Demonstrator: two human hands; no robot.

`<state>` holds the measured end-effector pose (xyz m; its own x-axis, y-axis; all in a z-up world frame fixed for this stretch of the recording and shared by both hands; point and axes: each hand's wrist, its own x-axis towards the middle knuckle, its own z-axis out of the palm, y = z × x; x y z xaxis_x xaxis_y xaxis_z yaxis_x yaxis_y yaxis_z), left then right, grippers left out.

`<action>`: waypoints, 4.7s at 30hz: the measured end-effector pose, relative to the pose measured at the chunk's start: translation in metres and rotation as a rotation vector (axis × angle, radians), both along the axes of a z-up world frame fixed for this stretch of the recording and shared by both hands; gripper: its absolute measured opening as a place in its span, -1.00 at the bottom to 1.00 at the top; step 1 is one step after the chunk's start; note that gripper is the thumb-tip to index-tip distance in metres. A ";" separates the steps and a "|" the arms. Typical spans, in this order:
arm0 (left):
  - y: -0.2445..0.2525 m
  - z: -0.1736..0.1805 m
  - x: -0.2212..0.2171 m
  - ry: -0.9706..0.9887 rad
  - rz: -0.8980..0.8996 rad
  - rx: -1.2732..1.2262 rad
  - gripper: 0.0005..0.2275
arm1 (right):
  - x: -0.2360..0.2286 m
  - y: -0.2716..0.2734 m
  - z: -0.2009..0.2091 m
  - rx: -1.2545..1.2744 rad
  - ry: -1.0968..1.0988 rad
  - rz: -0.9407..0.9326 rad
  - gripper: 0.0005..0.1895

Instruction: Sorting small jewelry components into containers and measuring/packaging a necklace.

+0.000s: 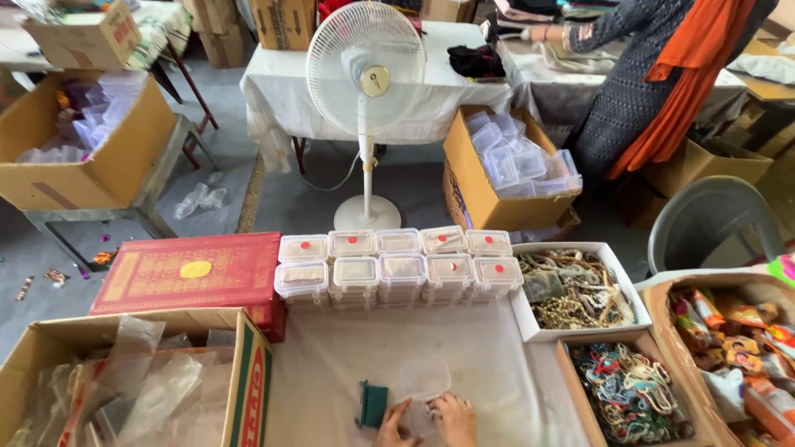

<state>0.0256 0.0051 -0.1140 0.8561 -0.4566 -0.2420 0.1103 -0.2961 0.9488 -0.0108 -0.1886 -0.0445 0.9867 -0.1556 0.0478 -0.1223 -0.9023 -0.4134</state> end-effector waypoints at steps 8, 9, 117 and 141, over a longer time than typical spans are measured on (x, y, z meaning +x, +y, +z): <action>-0.001 0.064 -0.013 0.096 0.073 0.137 -0.23 | -0.003 0.037 -0.002 0.041 -0.026 -0.016 -0.69; -0.002 0.066 -0.013 0.094 0.118 0.132 -0.27 | 0.001 0.044 -0.007 0.032 -0.063 0.032 -0.74; -0.005 0.052 -0.016 0.030 0.072 0.211 -0.20 | -0.025 -0.072 -0.083 0.910 0.109 -0.463 -0.58; 0.045 0.104 0.012 -0.257 0.550 0.815 -0.34 | -0.035 -0.080 -0.056 1.168 0.302 -0.461 -0.64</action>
<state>0.0380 0.0499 -0.0102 0.9678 0.2377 -0.0826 0.2468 -0.8331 0.4950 -0.0456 -0.2687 -0.1008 0.7788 -0.2806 -0.5610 -0.5505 0.1229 -0.8257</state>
